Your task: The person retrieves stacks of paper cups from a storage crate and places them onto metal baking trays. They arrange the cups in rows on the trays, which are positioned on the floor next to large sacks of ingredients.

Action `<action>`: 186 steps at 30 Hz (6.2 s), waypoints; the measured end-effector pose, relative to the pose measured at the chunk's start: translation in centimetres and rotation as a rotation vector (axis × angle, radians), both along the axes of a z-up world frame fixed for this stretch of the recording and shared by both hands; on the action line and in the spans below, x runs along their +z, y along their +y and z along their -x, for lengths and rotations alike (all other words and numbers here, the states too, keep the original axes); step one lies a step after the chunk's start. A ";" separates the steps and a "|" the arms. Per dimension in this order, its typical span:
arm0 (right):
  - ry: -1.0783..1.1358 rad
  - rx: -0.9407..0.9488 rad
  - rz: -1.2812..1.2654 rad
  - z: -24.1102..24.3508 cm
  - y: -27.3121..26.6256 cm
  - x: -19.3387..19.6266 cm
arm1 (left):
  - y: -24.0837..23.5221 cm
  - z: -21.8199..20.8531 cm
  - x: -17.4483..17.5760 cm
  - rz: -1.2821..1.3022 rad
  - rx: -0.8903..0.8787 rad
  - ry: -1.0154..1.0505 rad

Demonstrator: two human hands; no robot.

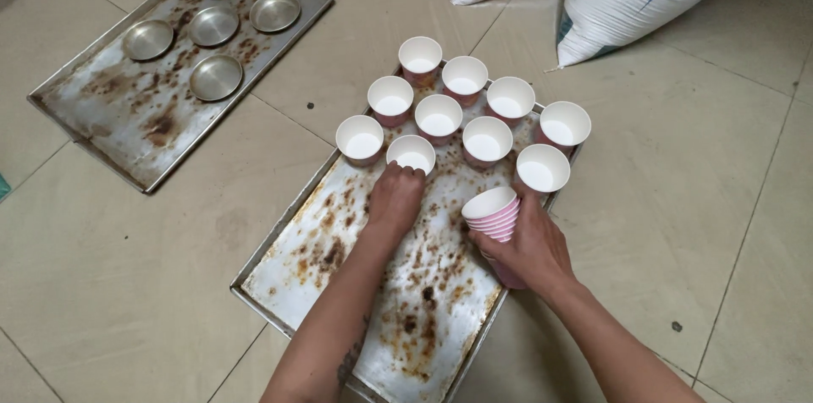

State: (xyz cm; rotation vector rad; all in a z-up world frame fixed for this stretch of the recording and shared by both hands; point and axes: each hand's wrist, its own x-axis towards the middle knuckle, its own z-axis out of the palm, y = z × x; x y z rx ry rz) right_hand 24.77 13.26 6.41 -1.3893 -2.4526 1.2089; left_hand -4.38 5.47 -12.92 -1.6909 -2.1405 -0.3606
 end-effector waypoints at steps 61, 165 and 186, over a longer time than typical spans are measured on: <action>0.004 0.022 -0.230 -8.7 -2.1 -5.0 | -3.5 -19.6 15.5 0.353 -0.323 -1.304; -0.182 0.143 0.039 0.0 -9.0 0.5 | -13.9 -9.4 13.5 0.072 -0.071 -0.683; -0.066 -0.089 -0.067 -9.3 -7.9 -3.2 | -10.6 -11.8 0.8 0.061 -0.215 -0.166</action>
